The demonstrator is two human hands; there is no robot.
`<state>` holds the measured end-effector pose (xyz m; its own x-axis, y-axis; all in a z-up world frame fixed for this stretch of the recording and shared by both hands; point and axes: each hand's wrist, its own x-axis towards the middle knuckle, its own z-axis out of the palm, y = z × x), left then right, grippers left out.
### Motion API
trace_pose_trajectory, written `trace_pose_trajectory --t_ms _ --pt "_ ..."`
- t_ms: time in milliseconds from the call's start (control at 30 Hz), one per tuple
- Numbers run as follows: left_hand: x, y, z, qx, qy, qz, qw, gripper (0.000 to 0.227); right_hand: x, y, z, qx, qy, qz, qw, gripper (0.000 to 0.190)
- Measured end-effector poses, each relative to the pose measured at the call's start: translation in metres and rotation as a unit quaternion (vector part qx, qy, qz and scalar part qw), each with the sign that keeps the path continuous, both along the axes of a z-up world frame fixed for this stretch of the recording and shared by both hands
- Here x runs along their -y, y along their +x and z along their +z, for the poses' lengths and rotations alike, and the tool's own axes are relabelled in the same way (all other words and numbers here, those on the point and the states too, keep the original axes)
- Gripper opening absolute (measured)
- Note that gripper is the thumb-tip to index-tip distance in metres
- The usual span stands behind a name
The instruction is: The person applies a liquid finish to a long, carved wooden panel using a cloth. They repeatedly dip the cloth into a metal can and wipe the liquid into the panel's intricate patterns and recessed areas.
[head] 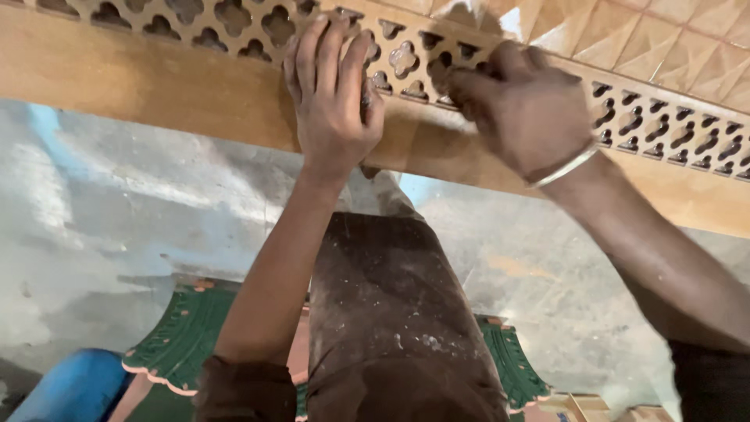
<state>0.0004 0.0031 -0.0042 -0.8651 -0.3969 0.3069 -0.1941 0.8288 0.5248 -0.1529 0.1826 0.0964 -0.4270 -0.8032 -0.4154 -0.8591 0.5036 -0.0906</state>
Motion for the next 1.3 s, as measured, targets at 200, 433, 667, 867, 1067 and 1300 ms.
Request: trace_pose_trajectory --t_ms 200,433,667,867,1067,1300 --pt "-0.002 -0.001 -0.004 0.005 -0.009 -0.003 1.000 0.045 -0.001 0.032 -0.036 -0.103 -0.152 0.067 0.981 0.028" --pt "-0.001 -0.001 0.001 0.024 -0.034 -0.049 0.998 0.043 0.012 0.057 -0.062 -0.067 -0.093 -0.032 0.993 0.030" --pt "-0.005 -0.003 0.001 0.024 -0.058 -0.065 0.996 0.045 0.009 0.052 -0.059 -0.027 -0.152 -0.056 0.986 0.037" --pt "-0.003 -0.005 0.006 0.030 -0.046 -0.060 0.997 0.046 0.011 0.040 -0.047 0.075 -0.211 -0.070 0.972 0.029" --pt "-0.003 -0.005 0.008 0.040 -0.040 -0.070 0.996 0.047 -0.099 -0.006 -0.041 0.243 -0.247 -0.273 0.898 0.021" --pt "-0.008 -0.006 0.015 0.047 -0.042 -0.104 0.993 0.043 -0.129 -0.013 -0.023 0.202 -0.209 -0.266 0.919 0.025"
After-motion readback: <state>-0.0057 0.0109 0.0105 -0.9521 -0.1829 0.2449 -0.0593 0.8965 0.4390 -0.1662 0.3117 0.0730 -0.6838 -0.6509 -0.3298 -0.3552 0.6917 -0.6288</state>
